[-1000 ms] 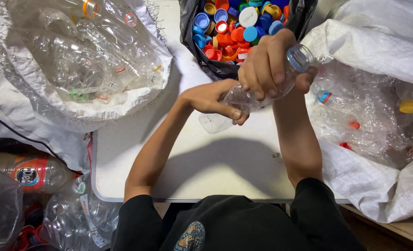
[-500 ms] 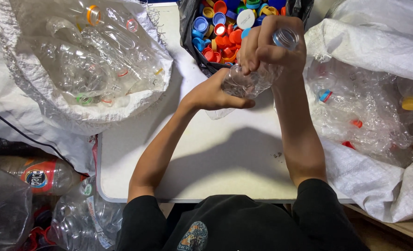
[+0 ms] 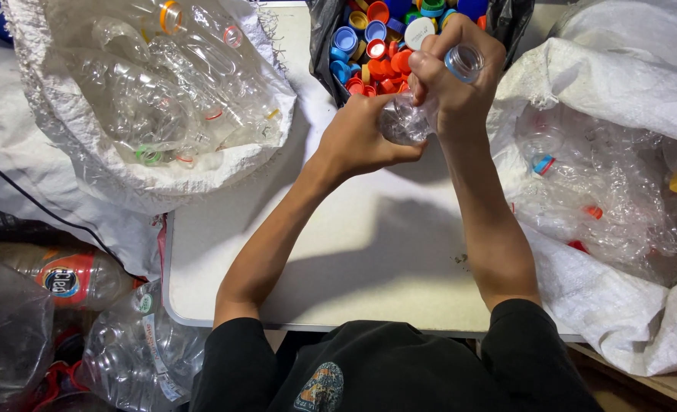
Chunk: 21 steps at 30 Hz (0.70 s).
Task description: Sorting through bags of plastic bottles and removing the caps for separate recycling.
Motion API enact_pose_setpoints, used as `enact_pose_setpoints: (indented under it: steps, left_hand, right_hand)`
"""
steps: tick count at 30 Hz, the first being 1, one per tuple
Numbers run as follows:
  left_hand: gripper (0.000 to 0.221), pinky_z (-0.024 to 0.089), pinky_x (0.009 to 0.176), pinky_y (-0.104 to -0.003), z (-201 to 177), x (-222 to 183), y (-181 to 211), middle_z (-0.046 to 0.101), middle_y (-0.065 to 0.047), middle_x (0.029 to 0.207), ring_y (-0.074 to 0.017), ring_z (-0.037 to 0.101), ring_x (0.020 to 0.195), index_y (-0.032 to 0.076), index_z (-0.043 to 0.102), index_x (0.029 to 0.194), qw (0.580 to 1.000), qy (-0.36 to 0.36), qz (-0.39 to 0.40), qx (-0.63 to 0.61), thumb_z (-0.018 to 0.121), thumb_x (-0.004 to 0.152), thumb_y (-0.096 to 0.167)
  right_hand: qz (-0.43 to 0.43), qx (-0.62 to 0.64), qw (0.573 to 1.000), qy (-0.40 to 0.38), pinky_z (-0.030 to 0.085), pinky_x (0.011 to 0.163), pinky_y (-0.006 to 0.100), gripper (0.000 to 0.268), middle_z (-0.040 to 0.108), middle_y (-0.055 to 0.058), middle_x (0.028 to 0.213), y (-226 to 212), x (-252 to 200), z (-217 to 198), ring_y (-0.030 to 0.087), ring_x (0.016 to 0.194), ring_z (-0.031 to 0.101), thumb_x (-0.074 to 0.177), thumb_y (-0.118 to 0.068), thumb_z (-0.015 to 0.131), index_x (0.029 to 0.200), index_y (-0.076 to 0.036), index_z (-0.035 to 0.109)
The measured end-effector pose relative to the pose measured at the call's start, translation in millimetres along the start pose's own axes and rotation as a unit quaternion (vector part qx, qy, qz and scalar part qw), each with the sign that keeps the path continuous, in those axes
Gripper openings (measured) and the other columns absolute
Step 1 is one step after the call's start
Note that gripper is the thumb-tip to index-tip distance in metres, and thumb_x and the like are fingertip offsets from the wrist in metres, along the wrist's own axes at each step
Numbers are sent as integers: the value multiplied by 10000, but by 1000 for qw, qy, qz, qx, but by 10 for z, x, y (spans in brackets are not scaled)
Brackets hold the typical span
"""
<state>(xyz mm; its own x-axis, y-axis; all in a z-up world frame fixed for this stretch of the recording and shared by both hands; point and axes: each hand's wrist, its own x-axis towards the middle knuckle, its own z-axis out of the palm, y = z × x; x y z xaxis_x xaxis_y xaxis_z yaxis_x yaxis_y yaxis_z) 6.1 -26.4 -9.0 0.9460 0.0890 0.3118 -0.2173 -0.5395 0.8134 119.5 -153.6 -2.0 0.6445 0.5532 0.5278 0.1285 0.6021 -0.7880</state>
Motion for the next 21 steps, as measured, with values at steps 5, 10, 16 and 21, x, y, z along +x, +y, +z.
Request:
enact_pose_setpoints:
  steps: [5, 10, 16, 21]
  left_hand:
    - [444, 591, 708, -326, 37, 6, -110, 760, -88, 809, -197, 755, 738, 20, 738, 1019, 997, 41, 59, 32, 885, 742, 334]
    - [536, 608, 781, -333, -37, 17, -47, 790, -65, 922, -184, 754, 840, 28, 708, 1087, 988, -71, -35, -133, 907, 721, 365]
    - [917, 593, 907, -329, -202, -77, 33, 733, -126, 1145, -216, 750, 1030, 4, 495, 1398, 994, -47, 22, -92, 974, 716, 389]
    - [1026, 529, 944, -430, -508, -69, 350, 683, -239, 1119, -345, 670, 978, 81, 287, 1573, 973, -182, -133, 49, 859, 779, 391]
  right_hand:
    - [7, -11, 1000, -4, 470, 546, 284, 237, 516, 95, 670, -39, 9, -3, 155, 545, 520, 1010, 15, 663, 865, -10, 478]
    - [16, 54, 998, -42, 516, 605, 312, 240, 552, 130, 706, -151, 55, -124, 189, 589, 559, 1027, -35, 647, 853, 0, 486]
    - [1, 77, 996, -45, 572, 719, 343, 242, 613, 177, 796, -213, 54, -115, 225, 680, 635, 1066, -135, 665, 951, -2, 500]
    - [-29, 33, 975, -219, 606, 829, 392, 410, 688, 194, 912, -402, 232, -23, 279, 849, 712, 936, -349, 798, 1004, 4, 600]
